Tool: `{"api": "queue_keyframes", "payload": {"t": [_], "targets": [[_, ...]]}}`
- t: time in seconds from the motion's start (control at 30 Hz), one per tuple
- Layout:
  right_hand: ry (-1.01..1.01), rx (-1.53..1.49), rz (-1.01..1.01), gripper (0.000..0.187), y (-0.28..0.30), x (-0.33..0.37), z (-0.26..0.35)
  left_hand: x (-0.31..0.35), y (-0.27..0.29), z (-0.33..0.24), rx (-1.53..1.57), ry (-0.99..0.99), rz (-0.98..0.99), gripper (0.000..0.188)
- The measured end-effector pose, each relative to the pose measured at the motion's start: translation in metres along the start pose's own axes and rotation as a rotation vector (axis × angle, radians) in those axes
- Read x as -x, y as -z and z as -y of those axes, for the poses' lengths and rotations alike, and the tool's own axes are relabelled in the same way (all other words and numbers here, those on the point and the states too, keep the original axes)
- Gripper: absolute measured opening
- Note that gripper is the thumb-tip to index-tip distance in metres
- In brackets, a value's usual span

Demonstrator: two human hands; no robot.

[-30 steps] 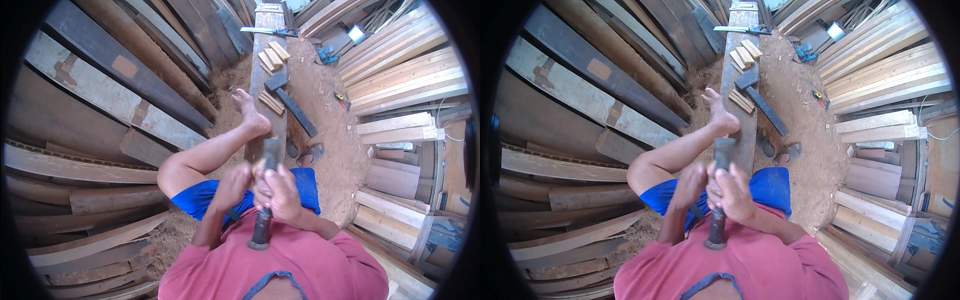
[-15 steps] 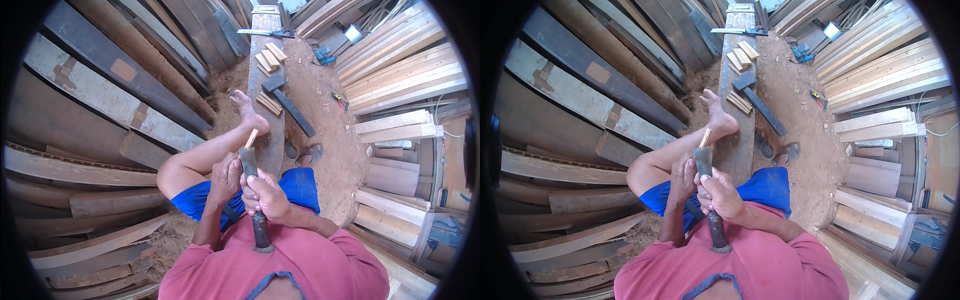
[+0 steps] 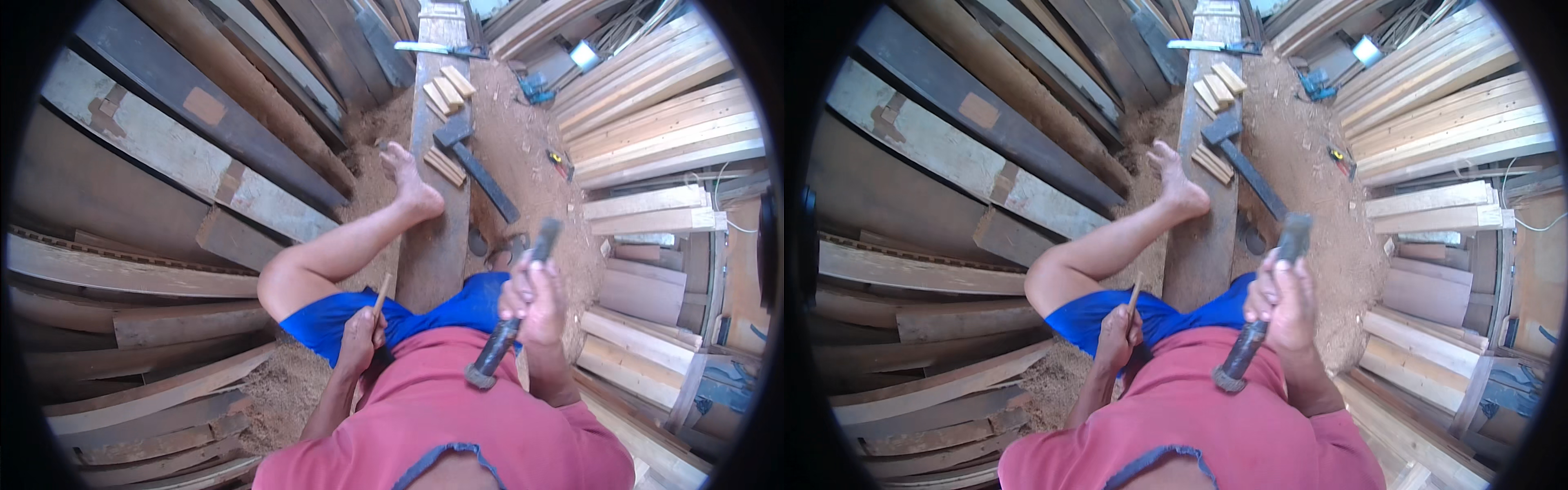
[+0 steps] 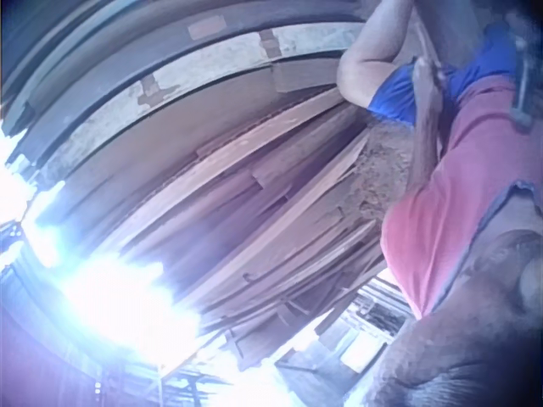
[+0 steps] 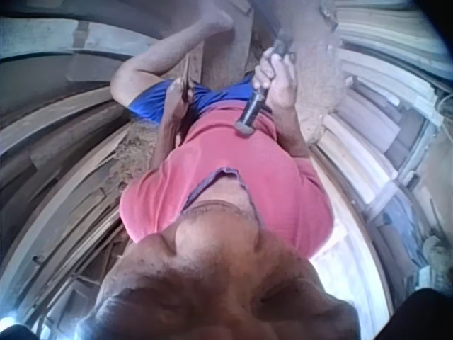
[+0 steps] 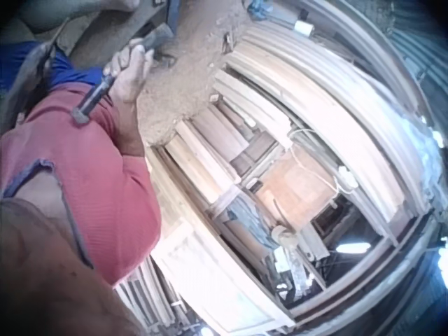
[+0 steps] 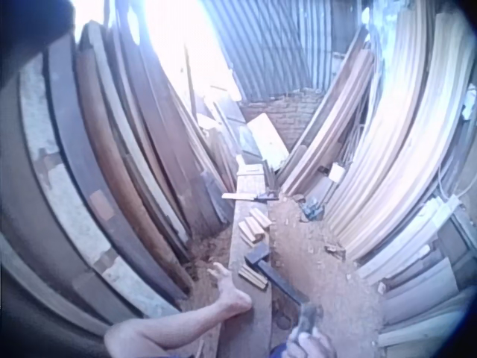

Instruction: The person chisels a small piece of wood. They hold the chisel against the wood and strike the end of the chisel with a heavy metal hammer, removing shavings.

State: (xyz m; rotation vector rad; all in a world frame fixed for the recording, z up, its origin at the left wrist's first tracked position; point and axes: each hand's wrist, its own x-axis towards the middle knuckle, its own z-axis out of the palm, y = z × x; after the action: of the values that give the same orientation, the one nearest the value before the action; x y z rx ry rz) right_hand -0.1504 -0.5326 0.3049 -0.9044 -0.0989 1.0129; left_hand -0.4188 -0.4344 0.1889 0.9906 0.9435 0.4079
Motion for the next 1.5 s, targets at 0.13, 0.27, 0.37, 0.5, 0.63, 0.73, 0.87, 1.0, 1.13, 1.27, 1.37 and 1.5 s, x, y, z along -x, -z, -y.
{"api": "queue_keyframes", "payload": {"t": [0.13, 0.27, 0.37, 0.5, 0.63, 0.73, 0.87, 1.0, 1.13, 1.27, 1.37, 1.5], "targets": [[-0.266, -0.045, 0.12, 0.018, -0.022, -0.041, -0.053, -0.073, -0.039, -0.049, 0.399, 0.034, 0.074, 0.042], [-0.427, -0.136, 0.322, 0.016, -0.058, -0.035, -0.073, -0.107, -0.071, -0.093, 0.312, -0.09, 0.065, 0.042], [-0.493, -0.037, 0.371, 0.019, -0.067, -0.019, -0.08, -0.112, -0.062, -0.091, 0.112, -0.163, -0.029, 0.041], [-0.424, 0.008, 0.366, 0.02, -0.06, 0.0, -0.082, -0.083, -0.051, -0.092, -0.342, -0.423, 0.168, 0.041], [-0.307, -0.09, 0.265, 0.021, -0.042, 0.005, -0.044, -0.034, -0.018, -0.05, -0.479, -0.304, 0.328, 0.049], [-0.258, 0.027, 0.141, 0.021, -0.022, -0.011, -0.038, -0.024, -0.01, -0.024, -0.061, -0.022, 0.08, 0.046], [-0.075, 0.35, 0.117, 0.022, -0.016, -0.051, -0.052, -0.052, -0.046, -0.057, 0.082, -0.132, 0.13, 0.035], [0.111, 0.649, 0.17, 0.019, -0.024, -0.072, -0.056, -0.066, -0.056, -0.055, 0.113, -0.173, 0.213, 0.037], [0.209, 0.749, 0.188, 0.016, -0.01, -0.086, -0.056, -0.069, -0.052, -0.055, 0.122, -0.023, 0.35, 0.041], [0.042, 0.592, 0.146, 0.023, -0.009, -0.081, -0.06, -0.075, -0.05, -0.045, 0.222, 0.091, 0.378, 0.046], [-0.025, 0.062, 0.094, 0.033, -0.014, -0.071, -0.071, -0.088, -0.057, -0.048, 0.298, 0.134, 0.125, 0.042], [-0.245, -0.026, 0.247, 0.025, -0.032, -0.048, -0.087, -0.102, -0.057, -0.062, 0.443, 0.032, 0.262, 0.035]]}}
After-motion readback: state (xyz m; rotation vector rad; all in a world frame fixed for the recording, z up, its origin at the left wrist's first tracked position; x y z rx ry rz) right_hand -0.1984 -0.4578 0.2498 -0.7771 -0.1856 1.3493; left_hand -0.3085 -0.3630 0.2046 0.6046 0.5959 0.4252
